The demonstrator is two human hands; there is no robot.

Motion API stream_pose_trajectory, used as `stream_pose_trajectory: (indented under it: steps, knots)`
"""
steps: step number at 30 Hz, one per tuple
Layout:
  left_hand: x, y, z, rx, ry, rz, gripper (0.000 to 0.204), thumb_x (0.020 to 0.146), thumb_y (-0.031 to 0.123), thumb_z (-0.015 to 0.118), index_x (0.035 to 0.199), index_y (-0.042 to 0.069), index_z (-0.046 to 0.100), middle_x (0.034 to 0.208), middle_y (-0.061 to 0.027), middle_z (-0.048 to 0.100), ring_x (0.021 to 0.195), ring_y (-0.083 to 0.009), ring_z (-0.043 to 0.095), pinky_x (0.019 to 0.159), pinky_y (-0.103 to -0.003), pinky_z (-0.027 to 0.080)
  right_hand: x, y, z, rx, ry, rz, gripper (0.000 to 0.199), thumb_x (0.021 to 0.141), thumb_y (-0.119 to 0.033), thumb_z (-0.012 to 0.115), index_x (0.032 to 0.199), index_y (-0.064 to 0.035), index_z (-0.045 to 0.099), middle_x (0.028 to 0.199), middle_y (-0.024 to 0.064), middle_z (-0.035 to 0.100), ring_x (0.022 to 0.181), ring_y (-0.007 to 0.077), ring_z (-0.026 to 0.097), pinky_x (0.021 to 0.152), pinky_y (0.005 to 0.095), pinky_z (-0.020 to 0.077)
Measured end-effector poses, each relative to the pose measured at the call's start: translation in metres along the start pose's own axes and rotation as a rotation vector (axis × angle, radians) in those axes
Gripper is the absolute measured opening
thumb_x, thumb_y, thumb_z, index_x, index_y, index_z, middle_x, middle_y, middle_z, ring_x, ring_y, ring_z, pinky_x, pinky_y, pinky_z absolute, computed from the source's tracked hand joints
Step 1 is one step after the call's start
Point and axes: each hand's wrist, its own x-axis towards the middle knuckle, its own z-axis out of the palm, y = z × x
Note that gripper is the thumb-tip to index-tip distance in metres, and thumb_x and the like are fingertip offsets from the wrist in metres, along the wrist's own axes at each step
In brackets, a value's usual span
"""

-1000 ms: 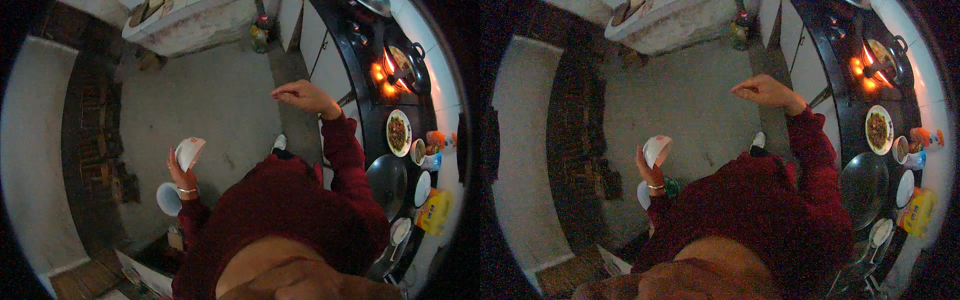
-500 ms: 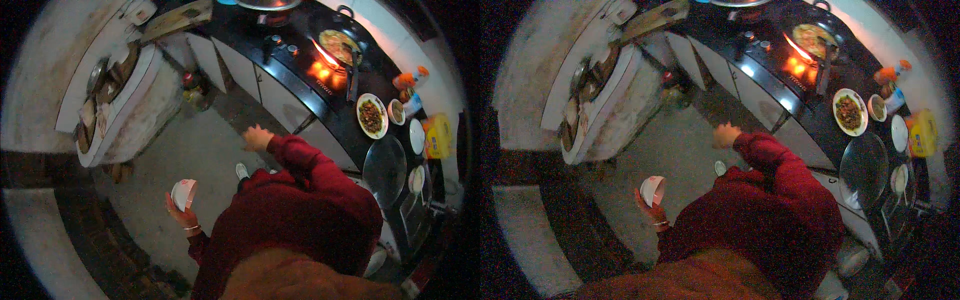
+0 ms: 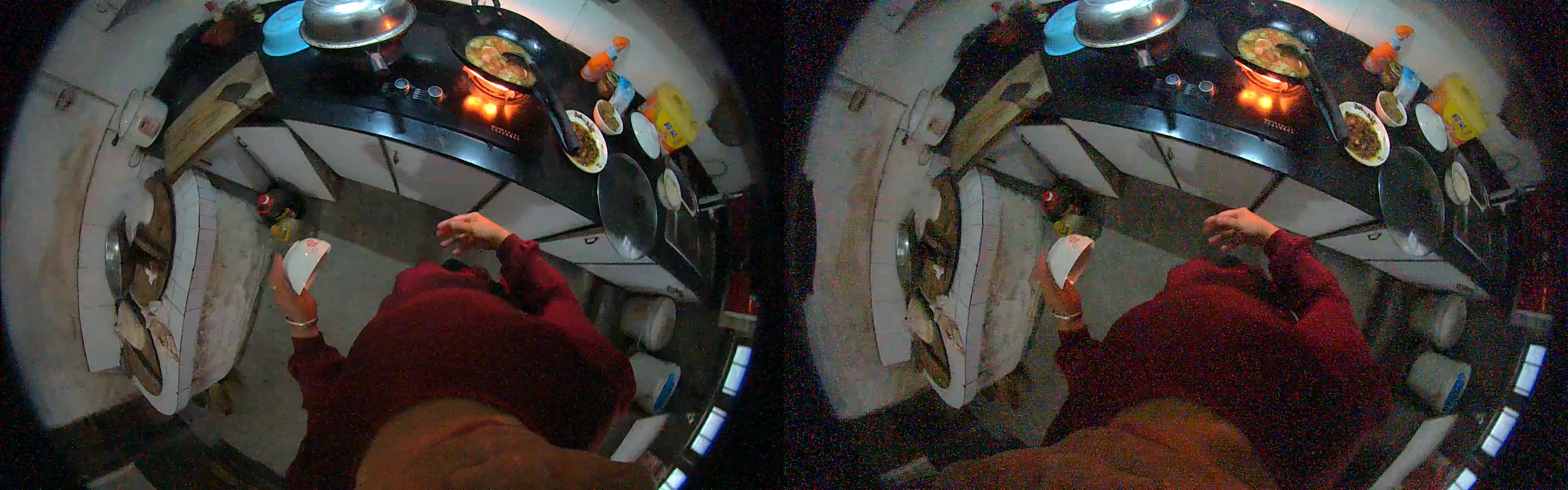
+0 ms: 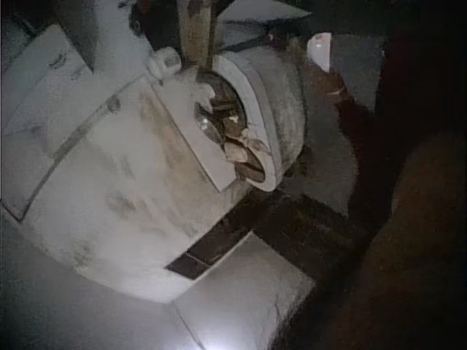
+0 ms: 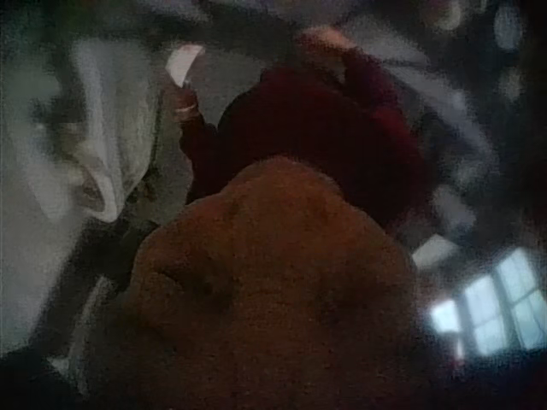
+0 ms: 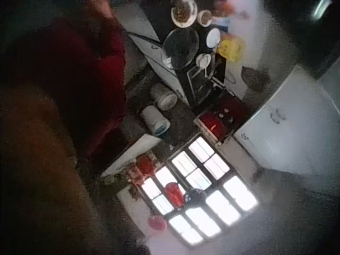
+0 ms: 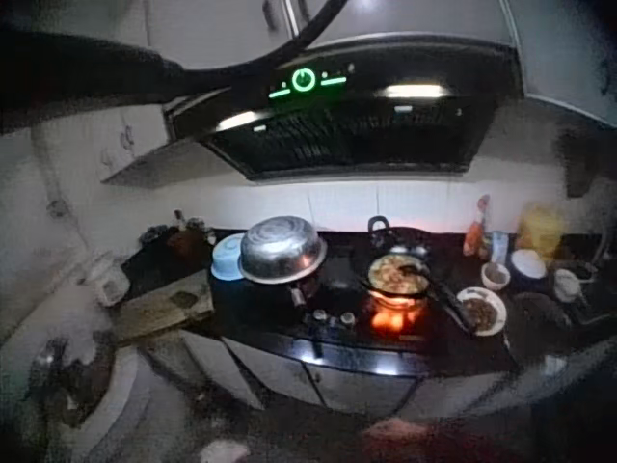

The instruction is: The person slices food on a wooden board with a cleaver, stir-fries it in a wok while adding oil from a bottle and seasoning with a spoon, and then adds water using a blue ladle.

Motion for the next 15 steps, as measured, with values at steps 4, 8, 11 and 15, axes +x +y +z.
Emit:
stream_pose_trajectory:
  steps: [4, 8, 11, 15]
  knots:
    - [0.038, -0.013, 0.016, 0.108, -0.109, 0.154, 0.054, 0.075, -0.003, 0.057, 0.126, 0.001, 0.04, 0.116, -0.0178, 0.048, 0.107, -0.0317, 0.048, 0.087, -0.039, 0.042, 0.02, 0.033, -0.014, -1.668, 0.619, -0.513, 0.031, 0.082, -0.013, 0.053, 0.113, -0.0051, 0.055, 0.113, 0.0132, 0.056, 0.097, 0.0227, 0.058, 0.076, 0.0339, 0.0492]
    - [0.064, -0.019, 0.039, 0.043, -0.174, 0.063, 0.058, 0.071, -0.008, 0.055, 0.126, 0.001, 0.04, 0.115, -0.0171, 0.049, 0.104, -0.0285, 0.05, 0.086, -0.035, 0.042, 0.061, 0.004, -0.023, -0.741, 0.511, -0.595, 0.034, 0.077, -0.007, 0.057, 0.111, -0.0033, 0.056, 0.094, 0.0131, 0.064, 0.074, 0.0183, 0.063, 0.067, 0.0301, 0.0502]
    - [0.078, -0.02, 0.058, 0.005, -0.198, -0.023, 0.06, 0.069, -0.01, 0.053, 0.127, 0.001, 0.039, 0.117, -0.0166, 0.048, 0.104, -0.0269, 0.05, 0.087, -0.034, 0.042, 0.077, -0.027, -0.031, -0.97, 0.626, -0.718, 0.029, 0.081, -0.006, 0.053, 0.11, -0.0042, 0.057, 0.091, 0.0094, 0.064, 0.074, 0.0166, 0.063, 0.067, 0.0287, 0.0501]
    - [0.102, -0.001, 0.077, 0.305, -0.237, 0.269, 0.059, 0.07, -0.009, 0.052, 0.127, 0.0, 0.039, 0.12, -0.0183, 0.047, 0.106, -0.0307, 0.048, 0.089, -0.037, 0.041, 0.106, -0.065, -0.043, -0.77, 0.613, -0.759, 0.026, 0.082, -0.007, 0.053, 0.107, -0.0048, 0.059, 0.089, 0.0096, 0.064, 0.071, 0.0153, 0.063, 0.067, 0.0291, 0.0497]
